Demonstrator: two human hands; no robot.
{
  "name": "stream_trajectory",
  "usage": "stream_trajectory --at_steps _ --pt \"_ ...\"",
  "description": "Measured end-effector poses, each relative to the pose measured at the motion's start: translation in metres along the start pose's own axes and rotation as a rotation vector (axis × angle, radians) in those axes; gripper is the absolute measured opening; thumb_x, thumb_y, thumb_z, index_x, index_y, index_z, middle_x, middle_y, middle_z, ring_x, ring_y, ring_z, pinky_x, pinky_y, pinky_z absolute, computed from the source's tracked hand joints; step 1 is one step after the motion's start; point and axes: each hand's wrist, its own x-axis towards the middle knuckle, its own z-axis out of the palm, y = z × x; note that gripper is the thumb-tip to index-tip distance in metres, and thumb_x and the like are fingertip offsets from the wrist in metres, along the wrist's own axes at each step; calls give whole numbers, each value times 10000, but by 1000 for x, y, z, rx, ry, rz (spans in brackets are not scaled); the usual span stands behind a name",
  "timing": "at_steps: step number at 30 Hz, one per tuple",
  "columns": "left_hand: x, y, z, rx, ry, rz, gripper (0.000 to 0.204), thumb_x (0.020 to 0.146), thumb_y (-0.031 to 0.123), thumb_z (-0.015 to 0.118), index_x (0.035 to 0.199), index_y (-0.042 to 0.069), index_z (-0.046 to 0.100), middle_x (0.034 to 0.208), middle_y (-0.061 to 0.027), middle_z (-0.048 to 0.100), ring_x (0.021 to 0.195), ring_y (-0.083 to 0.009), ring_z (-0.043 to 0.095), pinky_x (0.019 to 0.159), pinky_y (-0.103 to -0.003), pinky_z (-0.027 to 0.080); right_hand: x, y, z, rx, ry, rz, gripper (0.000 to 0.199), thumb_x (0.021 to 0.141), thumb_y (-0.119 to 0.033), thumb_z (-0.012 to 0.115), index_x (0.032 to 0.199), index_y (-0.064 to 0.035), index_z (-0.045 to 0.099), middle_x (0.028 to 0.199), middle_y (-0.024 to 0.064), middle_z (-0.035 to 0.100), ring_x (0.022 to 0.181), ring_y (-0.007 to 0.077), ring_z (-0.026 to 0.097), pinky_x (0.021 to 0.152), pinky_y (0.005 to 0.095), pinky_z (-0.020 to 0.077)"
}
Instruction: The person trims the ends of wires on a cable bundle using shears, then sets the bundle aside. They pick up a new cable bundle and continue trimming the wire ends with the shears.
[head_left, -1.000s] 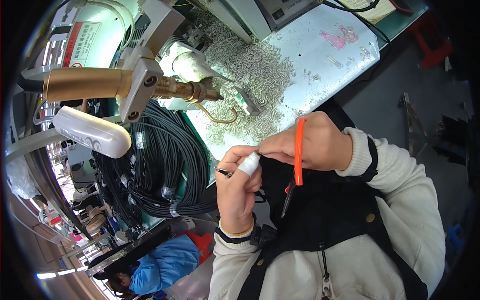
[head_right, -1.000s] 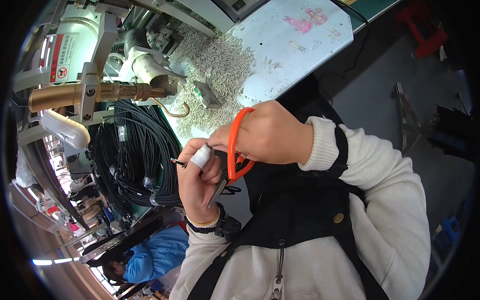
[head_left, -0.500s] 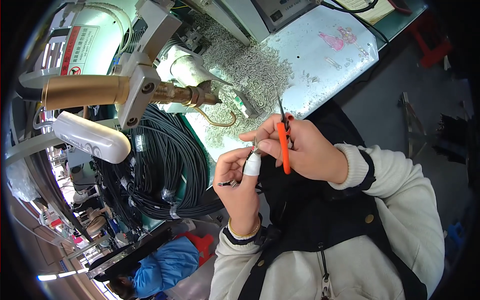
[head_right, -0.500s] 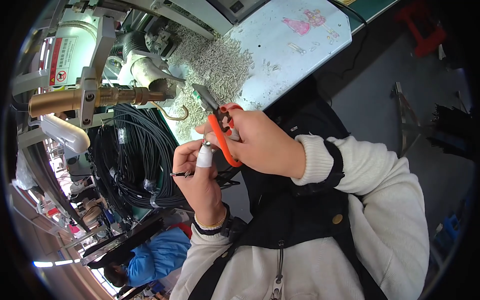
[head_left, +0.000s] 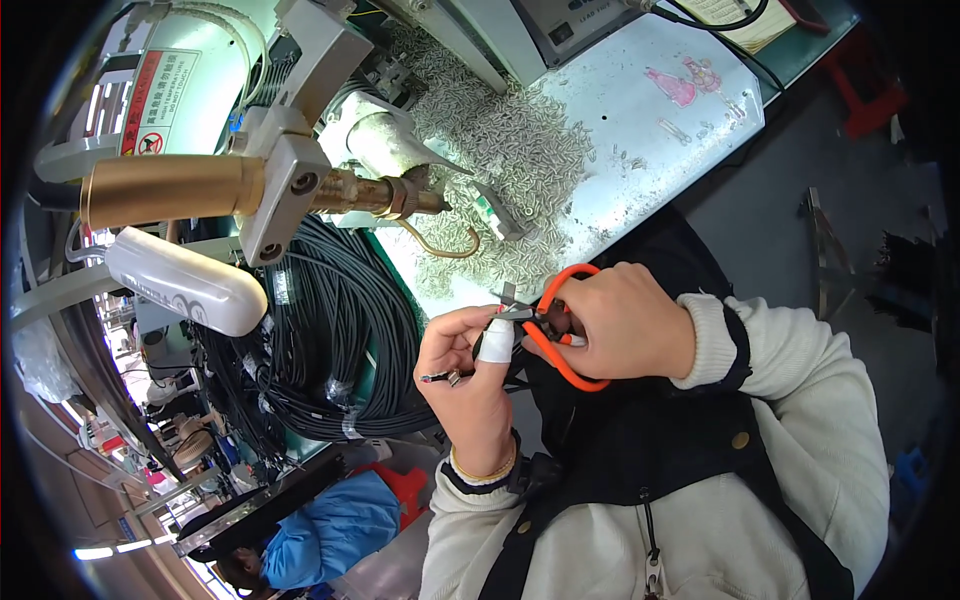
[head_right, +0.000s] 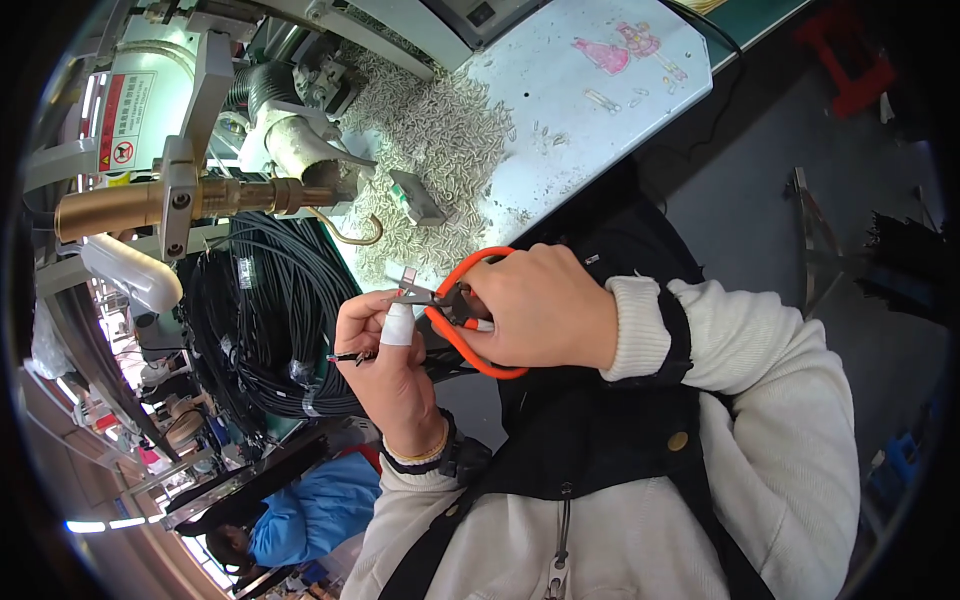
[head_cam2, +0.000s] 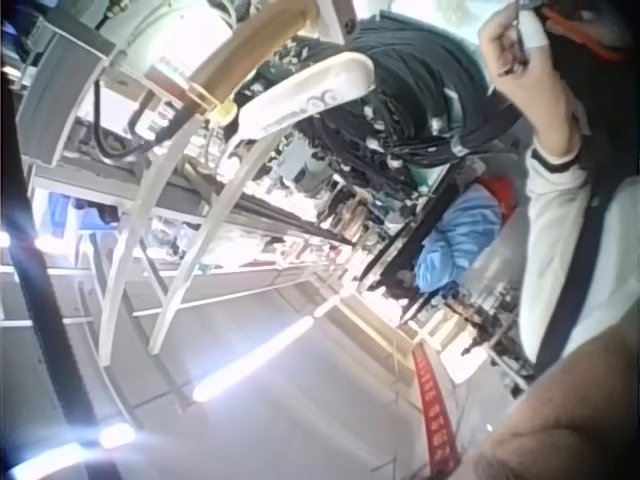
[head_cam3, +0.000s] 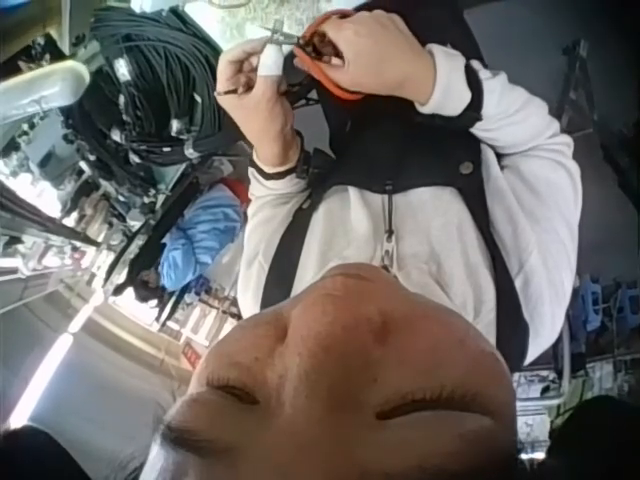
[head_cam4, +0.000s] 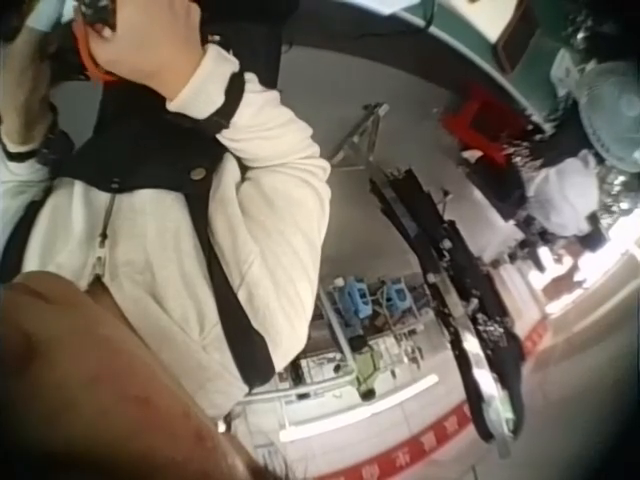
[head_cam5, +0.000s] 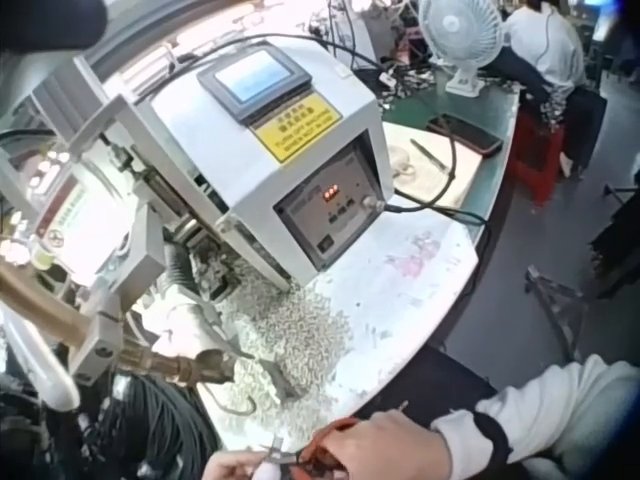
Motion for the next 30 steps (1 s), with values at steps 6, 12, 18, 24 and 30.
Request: stream_trajectory --at_steps 6,12,18,24,30 --pt "31 4 -7 -286 -214 -345 123 783 16 557 902 5 526 621 34 453 443 -14 322 381 -164 218 3 10 16 565 133 94 206 782 -186 594 737 4 528 527 65 526 416 127 506 402 263 394" --pt "69 -8 -5 -381 -229 -383 125 803 72 562 912 22 525 598 43 410 423 -19 282 356 -171 179 35 1 -16 727 173 282 155 823 -131 533 839 18 493 557 47 507 419 78 465 387 225 376" --pt "78 -4 -3 -237 -225 -350 114 787 78 578 856 12 515 593 34 414 423 -20 286 353 -167 167 66 7 -18 736 134 293 119 828 -90 489 883 15 477 601 34 506 412 64 450 369 208 374" --pt "82 -4 -5 -218 -241 -326 98 745 36 572 794 18 489 583 30 409 418 -31 290 358 -178 183 70 5 -12 717 180 298 98 824 -67 485 875 16 483 612 30 516 403 70 449 366 208 378" --pt "81 -8 -7 -161 -220 -286 182 749 116 620 837 24 490 593 48 384 416 -15 258 352 -169 161 70 7 -10 725 225 291 106 811 -56 503 878 23 482 610 39 519 409 73 460 365 213 377"
